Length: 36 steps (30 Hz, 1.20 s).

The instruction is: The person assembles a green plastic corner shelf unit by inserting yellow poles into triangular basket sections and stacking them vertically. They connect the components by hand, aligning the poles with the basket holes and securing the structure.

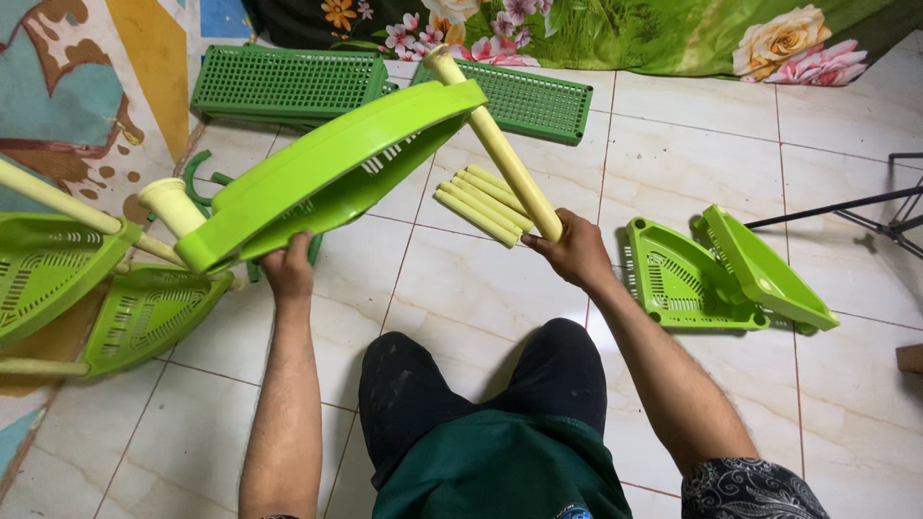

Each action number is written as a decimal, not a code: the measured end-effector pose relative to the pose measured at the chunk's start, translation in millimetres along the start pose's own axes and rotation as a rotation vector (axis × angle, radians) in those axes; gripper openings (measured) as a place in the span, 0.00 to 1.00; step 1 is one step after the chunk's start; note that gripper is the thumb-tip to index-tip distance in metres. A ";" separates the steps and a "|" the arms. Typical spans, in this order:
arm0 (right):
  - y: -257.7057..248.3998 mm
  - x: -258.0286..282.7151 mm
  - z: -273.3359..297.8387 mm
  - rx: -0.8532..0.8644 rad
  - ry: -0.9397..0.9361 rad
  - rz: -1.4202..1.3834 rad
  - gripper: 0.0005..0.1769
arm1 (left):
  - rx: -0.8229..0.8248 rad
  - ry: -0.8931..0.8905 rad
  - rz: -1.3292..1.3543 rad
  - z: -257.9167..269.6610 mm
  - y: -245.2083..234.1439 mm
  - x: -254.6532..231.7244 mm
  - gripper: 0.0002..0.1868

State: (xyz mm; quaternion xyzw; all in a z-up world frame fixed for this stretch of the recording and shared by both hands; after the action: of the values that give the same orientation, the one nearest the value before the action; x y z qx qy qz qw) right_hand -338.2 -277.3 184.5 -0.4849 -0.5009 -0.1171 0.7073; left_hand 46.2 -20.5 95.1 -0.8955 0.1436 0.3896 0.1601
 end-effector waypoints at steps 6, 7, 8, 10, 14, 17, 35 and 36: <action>11.6 8.9 -1.4 -0.339 -0.109 0.114 0.18 | 0.796 -0.424 -0.539 -4.9 44.7 -100.6 0.26; 11.8 15.3 -6.6 -0.387 -0.172 0.166 0.19 | 0.711 -0.307 -0.415 -6.7 54.2 -128.9 0.21; 11.4 21.7 -12.5 -0.435 -0.235 0.218 0.19 | 0.622 -0.190 -0.294 -11.7 59.7 -154.9 0.17; 13.8 28.4 -12.6 -0.478 -0.316 0.300 0.20 | 0.253 0.356 -0.397 -49.1 70.1 -188.4 0.22; 23.2 34.6 -13.7 -0.495 -0.435 0.419 0.24 | 0.187 0.381 -0.484 -131.4 100.3 -188.7 0.76; 32.7 29.9 -10.6 -0.454 -0.431 0.508 0.22 | 0.377 0.182 -0.248 -138.7 121.1 -165.7 0.72; 4.9 26.9 -5.7 0.580 0.095 0.062 0.25 | 0.324 0.306 -0.230 -70.5 121.2 -152.9 0.40; 8.2 24.6 -6.2 0.646 0.114 -0.070 0.25 | 0.324 0.311 -0.268 -71.3 121.4 -153.4 0.40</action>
State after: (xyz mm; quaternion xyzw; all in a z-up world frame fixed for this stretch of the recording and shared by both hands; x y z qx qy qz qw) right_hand -317.6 -270.3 199.9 -0.2105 -0.4881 -0.0034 0.8470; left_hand -54.2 -138.8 234.0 -0.9184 0.1073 0.1945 0.3274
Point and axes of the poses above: each hand's wrist, its own z-axis away from the middle knuckle, its own y-axis out of the palm, x = y × z, the point moved 1 cm from there along -z, towards the middle knuckle, and after that the axes turned 3 degrees about -z, right-handed, at the moved point
